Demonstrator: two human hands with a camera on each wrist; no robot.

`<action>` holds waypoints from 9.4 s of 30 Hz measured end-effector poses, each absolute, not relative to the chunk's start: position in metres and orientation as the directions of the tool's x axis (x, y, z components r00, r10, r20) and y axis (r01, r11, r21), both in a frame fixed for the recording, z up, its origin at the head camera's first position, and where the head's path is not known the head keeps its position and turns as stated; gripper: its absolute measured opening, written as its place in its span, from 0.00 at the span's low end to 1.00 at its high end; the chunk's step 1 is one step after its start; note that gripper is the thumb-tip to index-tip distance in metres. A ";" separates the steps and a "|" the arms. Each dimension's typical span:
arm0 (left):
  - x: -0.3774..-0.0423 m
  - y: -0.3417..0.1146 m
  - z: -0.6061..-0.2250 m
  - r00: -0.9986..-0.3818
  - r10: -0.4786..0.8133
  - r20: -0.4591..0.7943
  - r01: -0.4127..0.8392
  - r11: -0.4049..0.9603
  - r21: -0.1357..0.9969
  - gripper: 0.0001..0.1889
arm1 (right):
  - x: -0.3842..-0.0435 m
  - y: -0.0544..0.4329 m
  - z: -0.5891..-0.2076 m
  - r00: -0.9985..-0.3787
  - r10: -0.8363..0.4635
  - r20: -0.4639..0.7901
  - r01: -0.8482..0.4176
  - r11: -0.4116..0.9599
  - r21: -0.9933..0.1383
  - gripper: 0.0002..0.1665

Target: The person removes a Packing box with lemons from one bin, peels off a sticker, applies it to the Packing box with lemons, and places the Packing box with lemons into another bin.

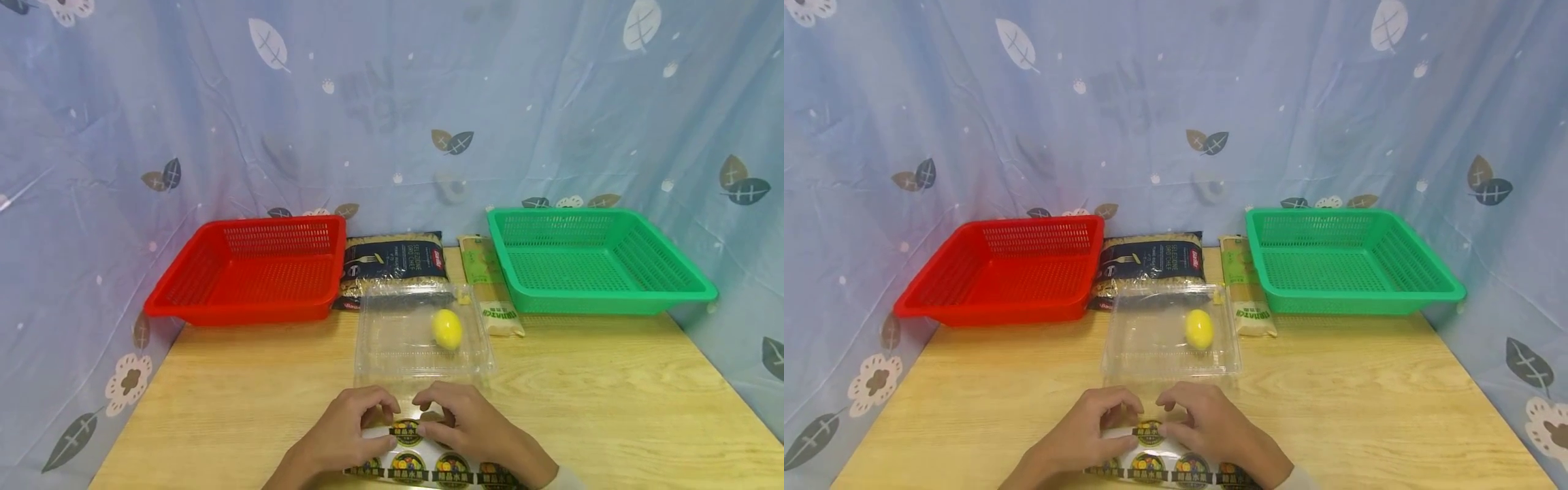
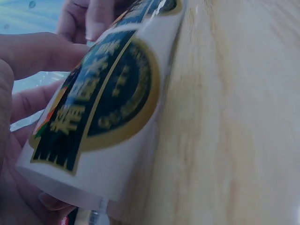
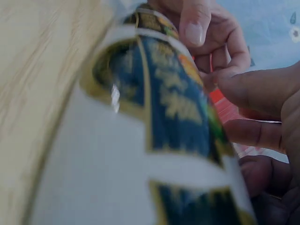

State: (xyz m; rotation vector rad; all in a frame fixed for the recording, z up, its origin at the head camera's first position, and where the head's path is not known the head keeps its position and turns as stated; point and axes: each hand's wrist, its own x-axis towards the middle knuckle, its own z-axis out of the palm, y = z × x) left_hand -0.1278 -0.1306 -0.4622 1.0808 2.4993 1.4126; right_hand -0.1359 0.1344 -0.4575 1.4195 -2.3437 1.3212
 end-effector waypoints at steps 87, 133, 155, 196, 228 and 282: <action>-0.134 -0.122 -0.464 -0.810 0.567 0.147 0.469 0.477 0.743 0.22 | -0.118 0.112 -0.468 -0.685 -0.592 0.424 -0.704 0.387 -0.596 0.07; -0.151 -0.112 -0.401 -0.731 0.432 0.529 0.676 0.346 0.651 0.15 | -0.142 0.119 -0.412 -0.666 -0.396 0.632 -0.734 0.200 -0.649 0.13; -0.177 -0.098 -0.387 -0.801 0.312 0.511 0.593 0.300 0.747 0.09 | -0.172 0.117 -0.395 -0.758 -0.292 0.583 -0.648 0.244 -0.721 0.07; -0.212 -0.070 -0.395 -0.877 0.209 0.432 0.480 0.404 0.779 0.04 | -0.205 0.127 -0.394 -0.892 -0.114 0.437 -0.434 0.481 -0.762 0.11; -0.212 -0.062 -0.402 -0.920 0.180 0.349 0.367 0.709 0.602 0.10 | -0.205 0.113 -0.401 -0.925 -0.111 0.362 -0.311 0.769 -0.559 0.20; -0.213 -0.071 -0.399 -0.919 0.204 0.338 0.394 0.539 0.744 0.11 | -0.205 0.116 -0.399 -0.896 -0.215 0.388 -0.405 0.753 -0.519 0.16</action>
